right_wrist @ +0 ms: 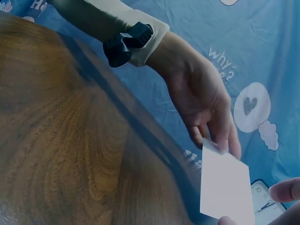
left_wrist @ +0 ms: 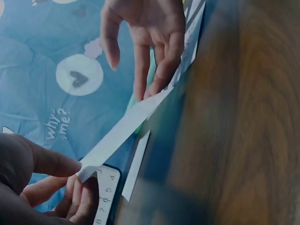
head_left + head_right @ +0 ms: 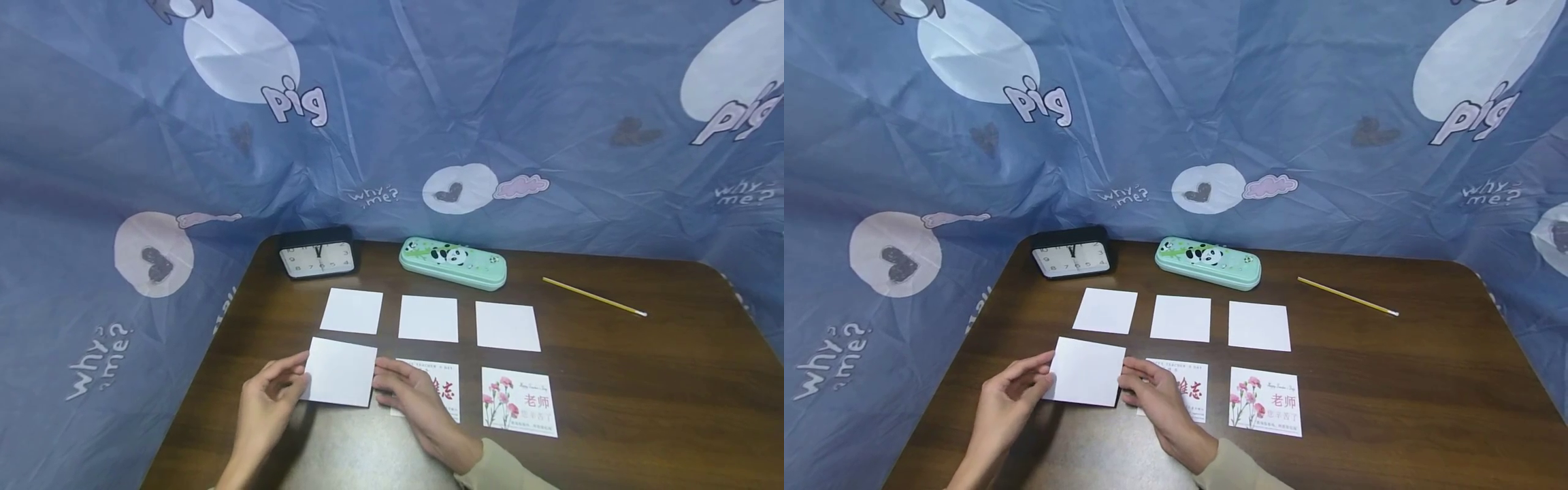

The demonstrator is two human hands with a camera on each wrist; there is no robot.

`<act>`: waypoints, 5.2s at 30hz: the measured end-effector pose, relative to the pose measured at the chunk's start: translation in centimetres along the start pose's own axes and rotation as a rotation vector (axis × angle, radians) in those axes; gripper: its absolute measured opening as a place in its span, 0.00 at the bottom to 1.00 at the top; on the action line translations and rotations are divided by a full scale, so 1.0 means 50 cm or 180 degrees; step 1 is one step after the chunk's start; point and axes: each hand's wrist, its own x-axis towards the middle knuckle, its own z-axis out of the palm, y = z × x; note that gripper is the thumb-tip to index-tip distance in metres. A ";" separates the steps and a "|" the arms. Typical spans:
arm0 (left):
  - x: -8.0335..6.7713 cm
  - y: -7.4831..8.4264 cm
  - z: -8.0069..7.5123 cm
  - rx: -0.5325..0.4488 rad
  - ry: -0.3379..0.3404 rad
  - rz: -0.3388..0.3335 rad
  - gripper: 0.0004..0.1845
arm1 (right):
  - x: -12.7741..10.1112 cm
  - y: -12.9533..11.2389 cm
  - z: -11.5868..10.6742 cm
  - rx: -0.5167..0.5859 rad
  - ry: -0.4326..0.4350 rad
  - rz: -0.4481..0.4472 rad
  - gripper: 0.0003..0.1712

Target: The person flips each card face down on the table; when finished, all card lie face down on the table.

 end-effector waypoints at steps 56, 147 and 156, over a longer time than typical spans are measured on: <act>0.009 -0.033 -0.014 0.1094 -0.0370 -0.0289 0.23 | -0.009 0.000 -0.013 -0.0260 -0.0197 0.0038 0.36; -0.042 0.028 0.181 0.0248 -0.1677 -0.0061 0.28 | -0.127 -0.031 -0.211 -0.0348 0.0568 0.0043 0.32; -0.047 0.033 0.182 0.0268 -0.1611 -0.0032 0.28 | -0.135 -0.033 -0.203 -0.0468 0.0573 -0.0017 0.31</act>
